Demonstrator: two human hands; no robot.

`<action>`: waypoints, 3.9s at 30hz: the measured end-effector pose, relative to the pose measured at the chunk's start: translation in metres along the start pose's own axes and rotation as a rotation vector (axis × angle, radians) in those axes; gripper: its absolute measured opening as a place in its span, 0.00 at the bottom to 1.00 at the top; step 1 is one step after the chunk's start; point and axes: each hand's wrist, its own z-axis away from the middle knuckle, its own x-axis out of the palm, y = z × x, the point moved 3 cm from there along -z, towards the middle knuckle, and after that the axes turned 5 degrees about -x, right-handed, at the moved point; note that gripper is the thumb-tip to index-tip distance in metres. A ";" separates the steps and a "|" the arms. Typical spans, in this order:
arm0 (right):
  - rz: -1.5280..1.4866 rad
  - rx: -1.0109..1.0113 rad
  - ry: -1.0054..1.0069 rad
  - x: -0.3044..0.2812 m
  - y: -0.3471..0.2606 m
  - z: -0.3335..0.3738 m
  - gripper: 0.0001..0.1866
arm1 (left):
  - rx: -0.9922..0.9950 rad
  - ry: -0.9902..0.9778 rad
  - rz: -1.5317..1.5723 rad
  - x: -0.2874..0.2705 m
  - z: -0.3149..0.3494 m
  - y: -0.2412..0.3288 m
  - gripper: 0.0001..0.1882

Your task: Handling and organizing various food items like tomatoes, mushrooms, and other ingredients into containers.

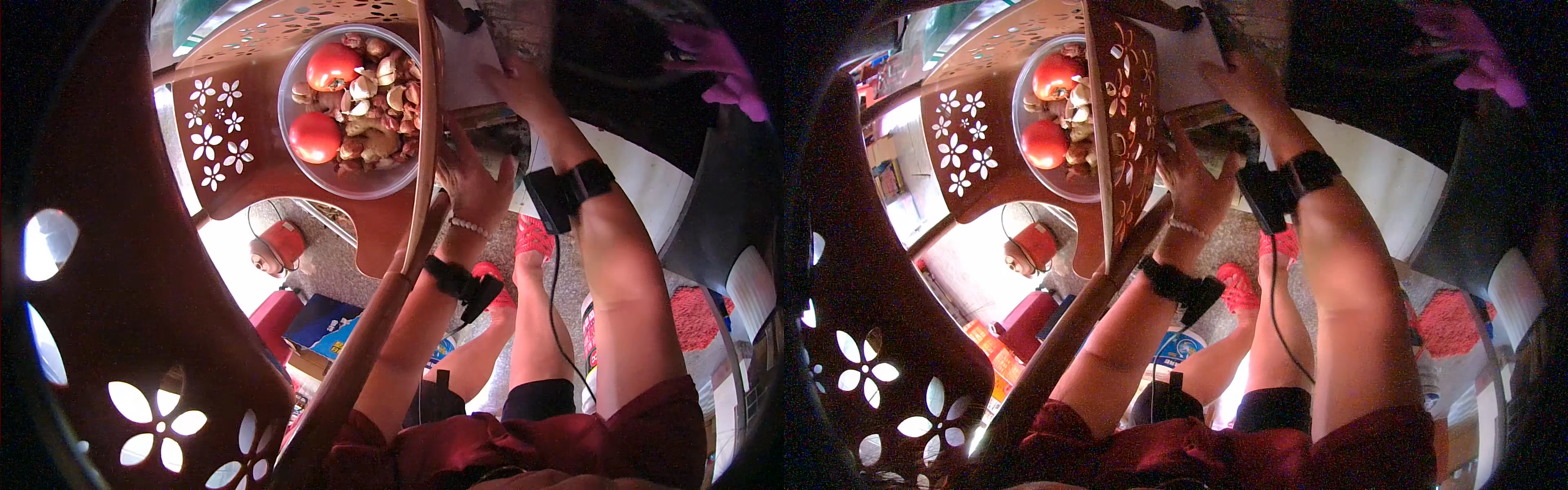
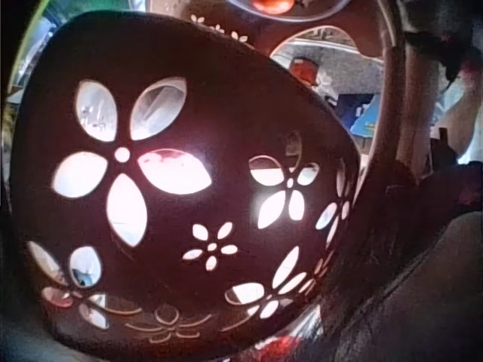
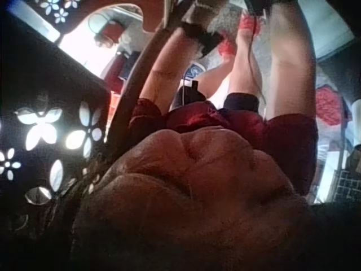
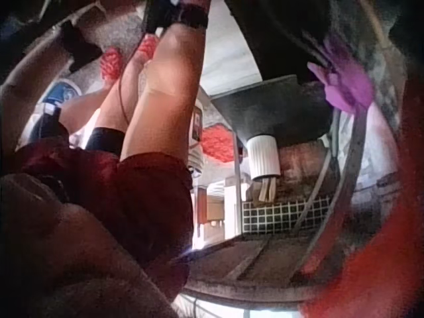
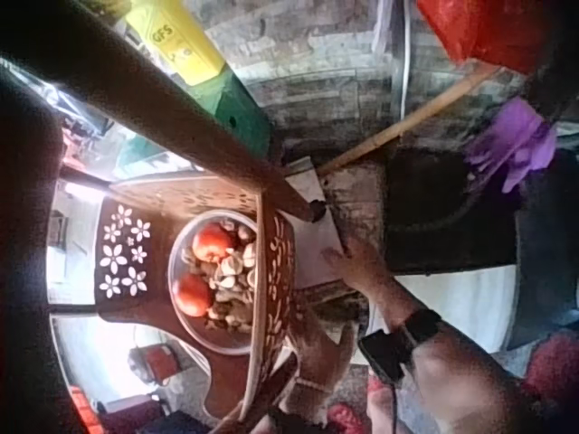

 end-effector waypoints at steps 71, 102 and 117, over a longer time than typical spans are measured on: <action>0.090 0.091 0.218 0.000 -0.024 0.028 0.17 | 0.178 -0.254 0.124 -0.032 0.078 -0.020 0.26; 0.176 -0.153 0.166 0.000 -0.023 -0.014 0.33 | -0.055 -0.118 0.329 -0.085 0.067 -0.044 0.17; -0.159 0.131 0.189 0.013 0.004 0.016 0.27 | -0.531 -0.384 0.926 -0.003 0.056 -0.034 0.29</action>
